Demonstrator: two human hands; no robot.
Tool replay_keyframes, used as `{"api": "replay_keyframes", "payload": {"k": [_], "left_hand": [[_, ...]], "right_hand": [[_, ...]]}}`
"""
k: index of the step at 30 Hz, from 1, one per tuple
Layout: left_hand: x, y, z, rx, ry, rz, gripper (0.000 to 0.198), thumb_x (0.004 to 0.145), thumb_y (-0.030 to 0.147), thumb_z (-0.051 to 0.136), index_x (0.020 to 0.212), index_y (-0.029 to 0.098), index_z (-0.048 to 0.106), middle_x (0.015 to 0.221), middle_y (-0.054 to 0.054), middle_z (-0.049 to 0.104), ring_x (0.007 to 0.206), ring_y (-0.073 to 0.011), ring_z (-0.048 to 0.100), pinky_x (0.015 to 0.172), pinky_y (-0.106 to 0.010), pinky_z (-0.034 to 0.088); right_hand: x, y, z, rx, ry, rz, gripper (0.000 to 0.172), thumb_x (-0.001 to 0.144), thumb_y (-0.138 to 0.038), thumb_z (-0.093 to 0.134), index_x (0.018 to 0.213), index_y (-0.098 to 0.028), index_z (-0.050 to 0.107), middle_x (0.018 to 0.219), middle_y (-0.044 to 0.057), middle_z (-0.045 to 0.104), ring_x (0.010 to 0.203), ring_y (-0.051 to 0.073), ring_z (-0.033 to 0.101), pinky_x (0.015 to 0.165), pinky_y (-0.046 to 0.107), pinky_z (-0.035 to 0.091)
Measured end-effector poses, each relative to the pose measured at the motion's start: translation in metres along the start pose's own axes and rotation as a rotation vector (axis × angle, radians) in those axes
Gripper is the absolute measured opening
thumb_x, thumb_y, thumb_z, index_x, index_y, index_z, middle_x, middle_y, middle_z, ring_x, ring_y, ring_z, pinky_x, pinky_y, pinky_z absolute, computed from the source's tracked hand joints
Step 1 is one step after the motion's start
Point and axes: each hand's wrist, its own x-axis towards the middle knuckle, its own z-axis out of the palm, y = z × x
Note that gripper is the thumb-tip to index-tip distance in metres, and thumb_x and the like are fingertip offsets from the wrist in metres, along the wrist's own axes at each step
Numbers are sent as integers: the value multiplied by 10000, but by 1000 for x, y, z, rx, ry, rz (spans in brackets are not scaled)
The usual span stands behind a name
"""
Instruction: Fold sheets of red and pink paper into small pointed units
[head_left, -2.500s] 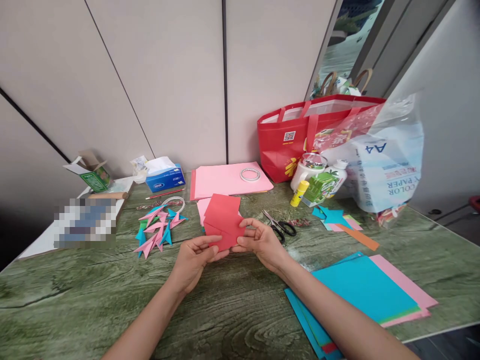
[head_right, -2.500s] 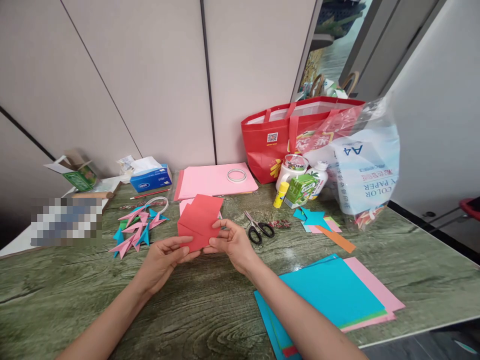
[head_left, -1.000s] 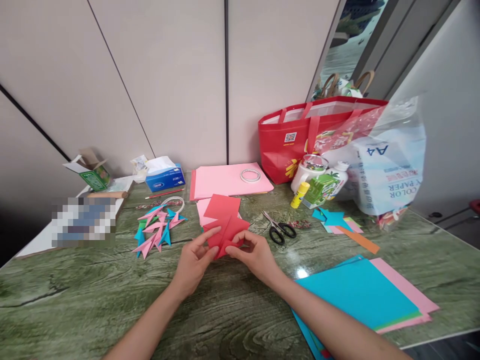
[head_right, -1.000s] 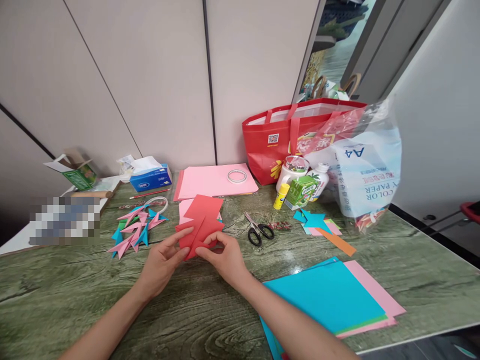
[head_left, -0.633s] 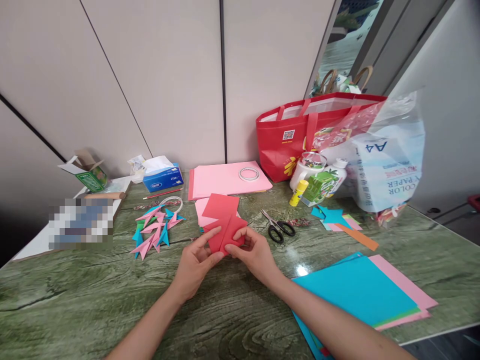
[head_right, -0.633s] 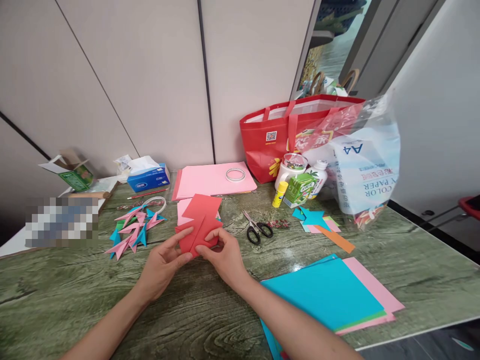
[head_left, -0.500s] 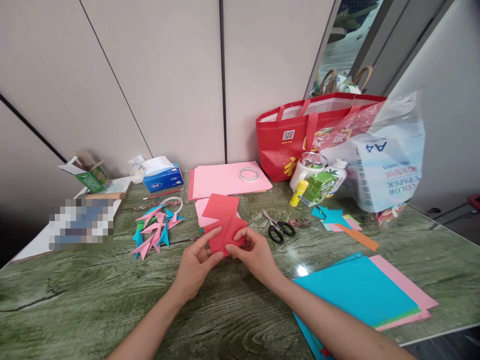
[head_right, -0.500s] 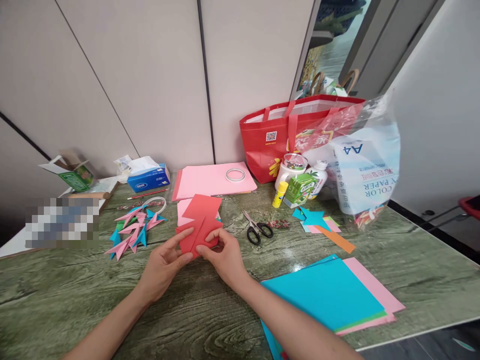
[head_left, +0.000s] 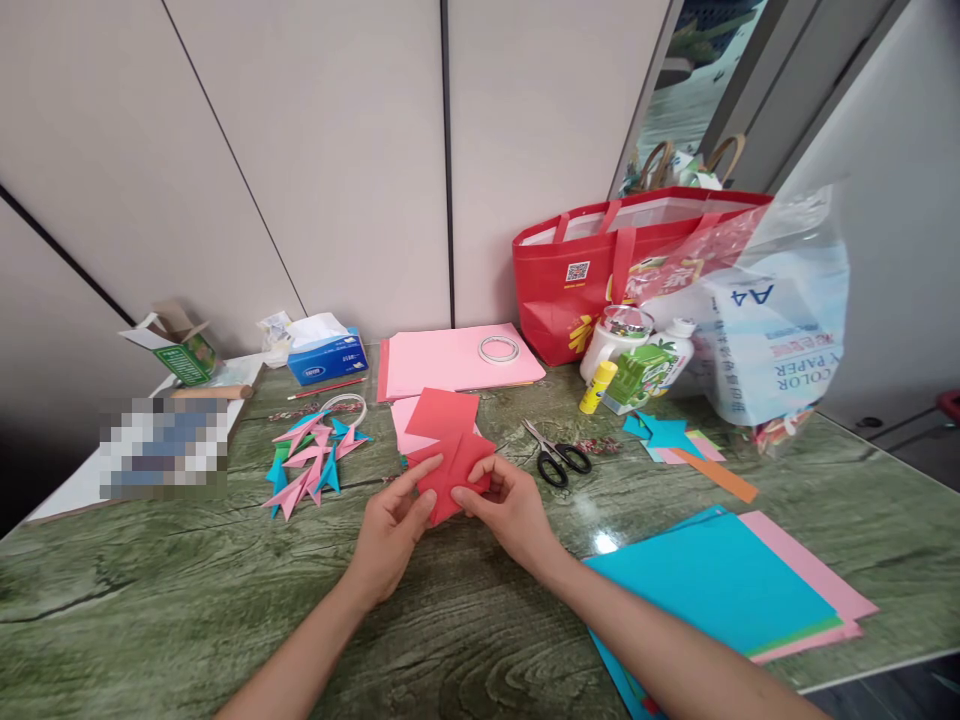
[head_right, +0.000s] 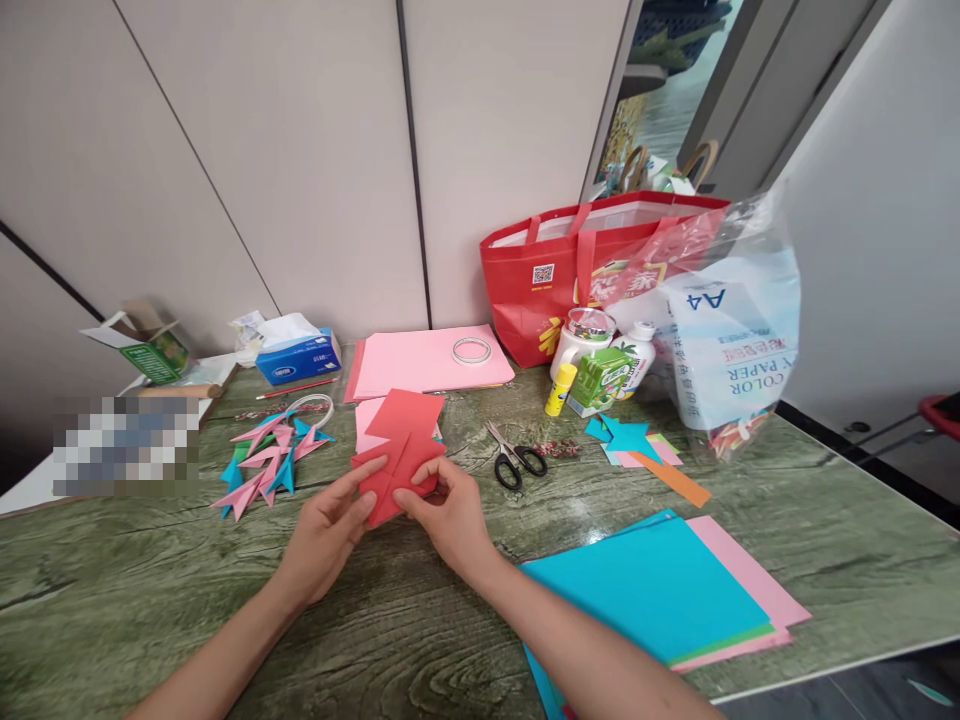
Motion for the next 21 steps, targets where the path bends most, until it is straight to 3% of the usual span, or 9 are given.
{"api": "replay_keyframes", "payload": {"k": [3, 9, 17, 21], "left_hand": [[-1, 3, 2, -33, 2, -5, 426, 708, 277, 626, 1118, 179, 569, 1012, -68, 656, 897, -203, 588, 729, -277, 476], [-1, 4, 3, 36, -75, 15, 596, 649, 215, 683, 1210, 182, 484, 1016, -85, 655, 956, -245, 574, 782, -321, 473], [-2, 2, 1, 42, -78, 10, 612, 670, 237, 665, 1239, 161, 453, 998, -94, 658, 908, -247, 594, 758, -323, 484], [-2, 2, -1, 107, -18, 36, 608, 644, 242, 682, 1216, 177, 487, 954, -67, 678, 888, -253, 598, 737, -304, 492]], "right_hand": [[0, 0, 0, -21, 6, -2, 235, 626, -277, 684, 680, -181, 476, 598, -41, 493, 525, 106, 475, 504, 224, 410], [0, -3, 0, 29, -5, 18, 278, 611, -323, 693, 672, -185, 460, 612, -36, 482, 514, 102, 474, 479, 225, 428], [3, -5, 1, 218, 40, 89, 486, 500, -288, 758, 584, -215, 284, 497, -111, 362, 396, 58, 377, 376, 199, 403], [5, -2, -2, 262, 3, 171, 480, 493, -275, 763, 696, -225, 331, 538, -92, 506, 446, 102, 501, 436, 240, 455]]}}
